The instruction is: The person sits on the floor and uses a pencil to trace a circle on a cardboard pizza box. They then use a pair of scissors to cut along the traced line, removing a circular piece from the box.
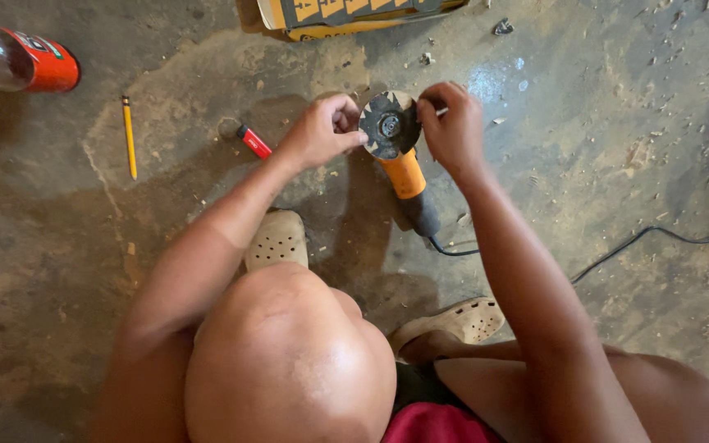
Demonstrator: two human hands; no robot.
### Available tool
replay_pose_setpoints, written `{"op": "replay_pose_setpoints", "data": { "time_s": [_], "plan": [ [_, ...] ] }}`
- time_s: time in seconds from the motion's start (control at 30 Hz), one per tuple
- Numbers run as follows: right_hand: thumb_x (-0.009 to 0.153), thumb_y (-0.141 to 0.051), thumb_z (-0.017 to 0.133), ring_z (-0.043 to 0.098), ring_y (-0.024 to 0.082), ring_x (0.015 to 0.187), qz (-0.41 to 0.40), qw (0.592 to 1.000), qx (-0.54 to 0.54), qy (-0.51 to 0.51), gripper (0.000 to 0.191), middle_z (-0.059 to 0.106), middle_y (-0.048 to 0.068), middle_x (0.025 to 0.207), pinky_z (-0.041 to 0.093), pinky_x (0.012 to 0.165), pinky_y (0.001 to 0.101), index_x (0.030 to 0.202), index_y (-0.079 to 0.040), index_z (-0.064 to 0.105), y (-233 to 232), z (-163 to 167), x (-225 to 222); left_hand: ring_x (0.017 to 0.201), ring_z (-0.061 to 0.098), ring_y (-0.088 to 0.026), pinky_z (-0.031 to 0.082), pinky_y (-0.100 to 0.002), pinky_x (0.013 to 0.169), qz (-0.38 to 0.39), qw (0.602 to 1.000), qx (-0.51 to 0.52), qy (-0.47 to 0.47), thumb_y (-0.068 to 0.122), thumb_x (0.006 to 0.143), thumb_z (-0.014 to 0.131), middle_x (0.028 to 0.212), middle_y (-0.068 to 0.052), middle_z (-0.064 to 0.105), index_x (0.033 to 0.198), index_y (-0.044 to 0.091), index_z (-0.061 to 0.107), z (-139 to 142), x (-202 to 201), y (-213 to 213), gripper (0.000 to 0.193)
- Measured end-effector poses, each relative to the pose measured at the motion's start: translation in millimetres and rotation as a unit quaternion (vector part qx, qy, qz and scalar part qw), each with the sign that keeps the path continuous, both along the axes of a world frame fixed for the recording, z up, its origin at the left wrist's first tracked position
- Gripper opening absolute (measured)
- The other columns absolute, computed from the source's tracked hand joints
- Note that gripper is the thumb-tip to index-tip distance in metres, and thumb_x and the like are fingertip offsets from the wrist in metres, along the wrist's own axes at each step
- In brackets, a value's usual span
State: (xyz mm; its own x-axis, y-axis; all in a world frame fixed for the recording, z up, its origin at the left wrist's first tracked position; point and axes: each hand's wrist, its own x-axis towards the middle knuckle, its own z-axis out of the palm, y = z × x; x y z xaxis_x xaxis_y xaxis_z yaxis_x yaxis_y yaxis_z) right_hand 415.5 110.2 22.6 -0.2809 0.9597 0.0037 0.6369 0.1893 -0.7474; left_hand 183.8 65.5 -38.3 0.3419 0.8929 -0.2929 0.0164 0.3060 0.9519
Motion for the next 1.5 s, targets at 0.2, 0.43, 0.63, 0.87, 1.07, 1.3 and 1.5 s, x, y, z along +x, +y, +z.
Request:
{"op": "replay_pose_setpoints", "data": {
  "time_s": [0.2, 0.43, 0.63, 0.87, 1.07, 1.3, 1.5],
  "plan": [
    [0.1, -0.013, 0.069, 0.066, 0.014, 0.074, -0.089, 0.991, -0.085, 0.051, 0.015, 0.069, 0.007, 0.085, 0.055, 0.064, 0.028, 0.099, 0.002, 0.07, -23.8, -19.6, 3.2, 0.057, 0.071, -0.011, 0.055, -0.029, 0.052, 0.001, 0.998, -0.03, 0.048, 0.007, 0.09, 0.068, 0.068, -0.005, 0.071, 0.077, 0.001, 0.064, -1.9, 9.5, -0.3, 0.015],
    [0.11, -0.027, 0.053, 0.062, 0.009, 0.073, -0.18, 0.946, -0.176, 0.204, 0.034, 0.067, 0.002, 0.083, 0.051, 0.066, 0.0257, 0.095, 0.0, 0.069, -59.1, -38.0, 12.3, 0.052, 0.068, -0.011, 0.052, -0.03, 0.047, -0.01, 0.991, -0.046, 0.125, 0.023, 0.096, 0.071, 0.064, -0.006, 0.07, 0.075, 0.0, 0.065, 9.1, 11.8, -4.2, 0.032],
    [0.105, -0.026, 0.063, 0.061, 0.014, 0.074, -0.219, 0.96, -0.146, 0.099, 0.026, 0.068, 0.005, 0.083, 0.052, 0.068, 0.0302, 0.097, -0.002, 0.071, -66.6, -36.9, 21.5, 0.053, 0.069, -0.012, 0.056, -0.03, 0.048, -0.012, 0.991, -0.086, 0.101, 0.02, 0.097, 0.066, 0.067, -0.007, 0.071, 0.08, 0.0, 0.066, 16.3, 18.2, 0.7, 0.026],
    [0.084, -0.018, 0.078, 0.062, 0.038, 0.103, -0.103, 0.971, 0.055, -0.208, 0.03, 0.064, 0.016, 0.109, 0.052, 0.085, 0.0457, 0.11, -0.006, 0.069, -54.6, -36.0, 43.1, 0.057, 0.069, -0.013, 0.057, -0.03, 0.053, -0.044, 0.993, -0.105, 0.037, 0.012, 0.099, 0.06, 0.072, -0.009, 0.071, 0.086, -0.001, 0.065, 4.1, 15.0, 1.1, 0.019],
    [0.084, -0.012, 0.081, 0.063, 0.034, 0.083, -0.142, 0.976, 0.066, -0.153, 0.018, 0.065, 0.015, 0.089, 0.052, 0.074, 0.0439, 0.091, -0.004, 0.067, -35.3, -41.7, 42.4, 0.063, 0.067, -0.016, 0.056, -0.032, 0.058, -0.057, 0.992, 0.005, 0.112, 0.006, 0.089, 0.062, 0.075, -0.009, 0.072, 0.098, 0.001, 0.074, 1.3, -2.0, -10.2, 0.016],
    [0.091, 0.001, 0.074, 0.069, 0.029, 0.079, -0.002, 0.996, 0.077, 0.038, 0.01, 0.069, 0.015, 0.089, 0.054, 0.072, 0.0377, 0.1, -0.002, 0.071, -20.5, 9.6, -16.9, 0.1, 0.065, -0.013, 0.054, -0.03, 0.09, 0.019, 0.998, 0.052, -0.025, 0.026, 0.103, 0.064, 0.109, -0.006, 0.069, 0.139, 0.007, 0.053, 15.2, -1.5, -50.5, 0.042],
    [0.079, -0.016, 0.084, 0.069, 0.034, 0.082, 0.189, 0.982, 0.008, -0.021, 0.028, 0.07, 0.014, 0.091, 0.056, 0.069, 0.043, 0.102, -0.004, 0.074, -58.0, 32.7, -107.6, 0.096, 0.069, -0.013, 0.056, -0.031, 0.089, 0.272, 0.94, -0.152, -0.139, 0.029, 0.108, 0.049, 0.108, -0.005, 0.074, 0.117, 0.001, 0.07, -11.4, -42.7, -68.7, 0.036]
  ]
}}
